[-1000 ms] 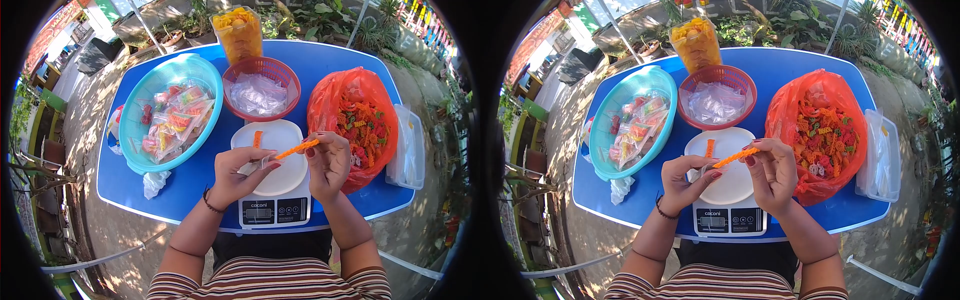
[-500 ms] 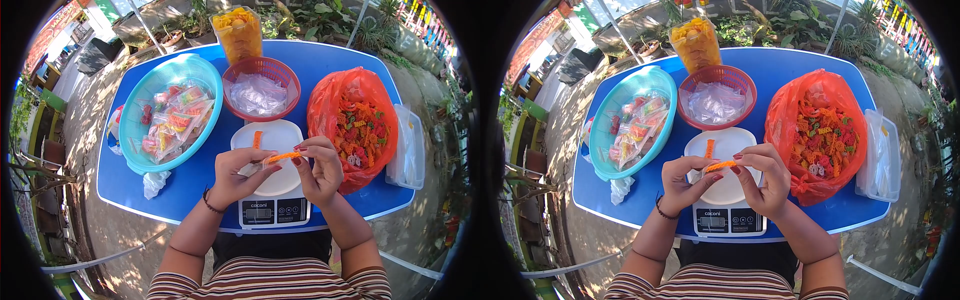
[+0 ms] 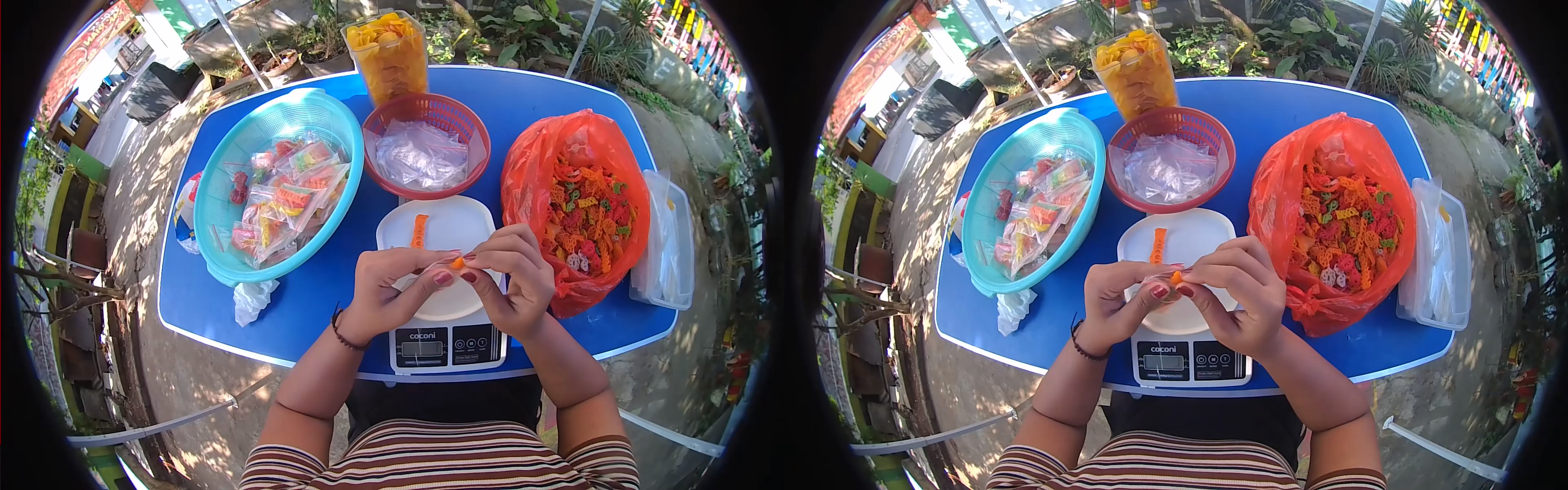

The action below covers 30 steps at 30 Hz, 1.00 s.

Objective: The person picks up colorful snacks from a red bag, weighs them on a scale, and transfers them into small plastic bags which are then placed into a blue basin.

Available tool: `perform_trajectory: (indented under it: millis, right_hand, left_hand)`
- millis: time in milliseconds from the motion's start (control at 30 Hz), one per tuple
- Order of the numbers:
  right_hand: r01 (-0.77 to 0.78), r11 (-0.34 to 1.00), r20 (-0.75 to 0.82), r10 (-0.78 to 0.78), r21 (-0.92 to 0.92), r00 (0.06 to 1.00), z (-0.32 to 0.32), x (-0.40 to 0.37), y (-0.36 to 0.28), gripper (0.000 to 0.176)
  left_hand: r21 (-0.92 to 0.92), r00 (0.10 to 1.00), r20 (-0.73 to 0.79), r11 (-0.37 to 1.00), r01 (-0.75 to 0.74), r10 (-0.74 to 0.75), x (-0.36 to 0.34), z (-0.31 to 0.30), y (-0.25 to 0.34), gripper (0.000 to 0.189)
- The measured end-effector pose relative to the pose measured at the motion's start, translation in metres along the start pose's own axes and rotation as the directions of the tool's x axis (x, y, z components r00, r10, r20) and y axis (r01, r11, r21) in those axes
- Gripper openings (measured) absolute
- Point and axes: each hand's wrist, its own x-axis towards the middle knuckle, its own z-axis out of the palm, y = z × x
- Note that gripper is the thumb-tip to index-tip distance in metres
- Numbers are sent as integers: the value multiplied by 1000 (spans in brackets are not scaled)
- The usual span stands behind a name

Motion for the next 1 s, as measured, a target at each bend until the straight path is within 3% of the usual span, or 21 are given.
perform_trajectory:
  millis: [267, 400, 500, 600, 667, 800, 900, 1000]
  right_hand:
    - [-57, 996, 127, 65, -67, 990, -2, 1, -3, 20]
    - [-65, 998, 133, 68, -26, 989, 0, -1, -4, 18]
    - [-50, 998, 223, 56, -32, 973, 1, 0, -4, 25]
    - [-177, 976, 65, 170, 126, 983, 8, -5, -7, 35]
    - [-142, 979, 204, 171, -149, 964, 6, -2, 2, 38]
    - [68, 875, 419, 159, -479, 894, 13, 2, 3, 38]
    - [198, 862, 540, 100, -466, 836, 20, -6, 7, 41]
    - [75, 888, 533, 204, -454, 821, 13, -3, 0, 40]
  left_hand:
    - [-251, 972, 74, 939, 234, -222, -2, -5, 1, 28]
    - [-218, 980, 84, 957, 192, -178, -2, -2, -1, 29]
    - [-160, 992, 60, 979, 122, -114, -2, -3, -3, 29]
    - [-200, 984, -107, 972, 122, -145, -2, -4, -1, 33]
    - [-276, 937, -281, 952, 128, -208, 0, -4, -2, 38]
    - [-594, 874, -340, 800, 86, -346, 8, -10, -16, 37]
    - [-647, 882, -307, 758, 82, -358, 7, -14, -25, 38]
    - [-695, 881, -313, 718, 43, -356, 8, -11, -24, 37]
